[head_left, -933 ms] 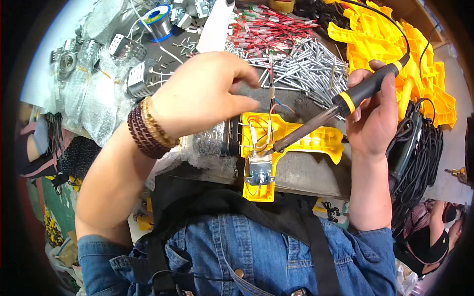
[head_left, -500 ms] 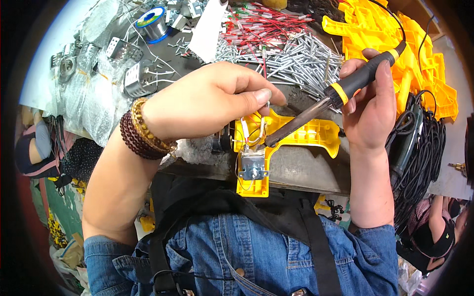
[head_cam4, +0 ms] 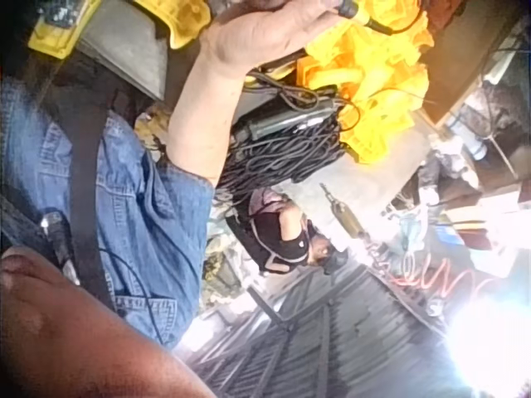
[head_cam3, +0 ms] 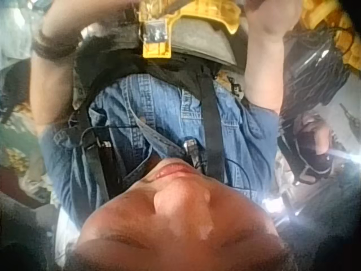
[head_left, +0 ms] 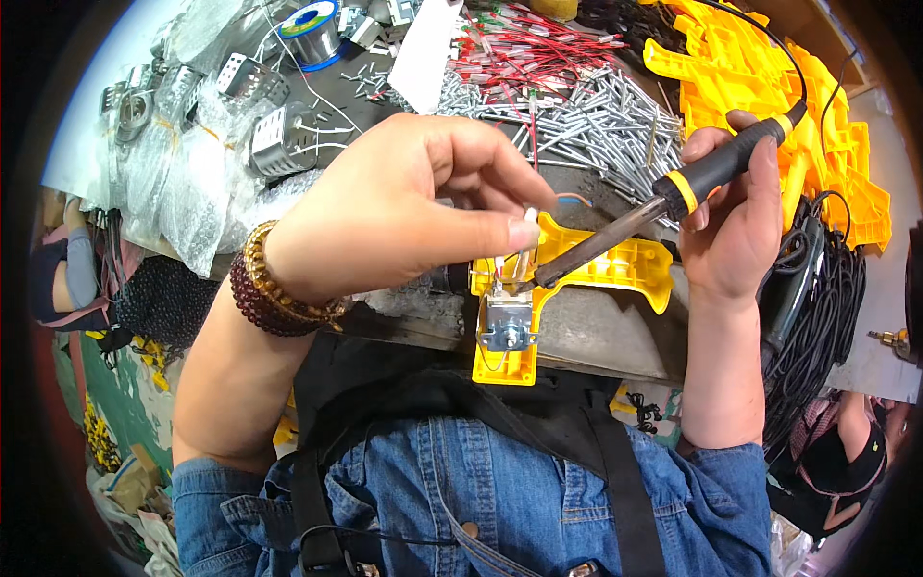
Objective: Assembling and soldering internal components into a yellow handheld tool housing.
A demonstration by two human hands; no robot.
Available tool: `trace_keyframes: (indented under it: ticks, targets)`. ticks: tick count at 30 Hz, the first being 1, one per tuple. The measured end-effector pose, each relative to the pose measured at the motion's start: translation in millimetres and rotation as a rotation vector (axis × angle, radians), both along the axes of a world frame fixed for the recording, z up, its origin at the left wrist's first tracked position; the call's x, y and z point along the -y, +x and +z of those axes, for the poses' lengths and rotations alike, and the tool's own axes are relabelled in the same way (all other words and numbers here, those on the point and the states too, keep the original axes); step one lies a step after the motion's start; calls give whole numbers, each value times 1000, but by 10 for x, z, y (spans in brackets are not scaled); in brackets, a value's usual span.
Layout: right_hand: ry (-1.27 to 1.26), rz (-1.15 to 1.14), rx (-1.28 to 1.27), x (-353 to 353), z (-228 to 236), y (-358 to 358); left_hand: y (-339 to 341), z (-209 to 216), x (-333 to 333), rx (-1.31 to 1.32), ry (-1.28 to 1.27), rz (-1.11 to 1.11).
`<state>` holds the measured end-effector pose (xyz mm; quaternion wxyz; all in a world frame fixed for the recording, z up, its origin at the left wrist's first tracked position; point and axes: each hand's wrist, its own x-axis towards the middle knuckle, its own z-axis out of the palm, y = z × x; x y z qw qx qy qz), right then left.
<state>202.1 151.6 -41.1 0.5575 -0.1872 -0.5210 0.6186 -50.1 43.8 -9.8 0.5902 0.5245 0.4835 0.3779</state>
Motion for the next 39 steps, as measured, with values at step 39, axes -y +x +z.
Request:
trace_keyframes:
  ticks: [39]
  targets:
    - [11, -1, 1, -65, -27, 55, 87, -362, 231, -702, 785, 122]
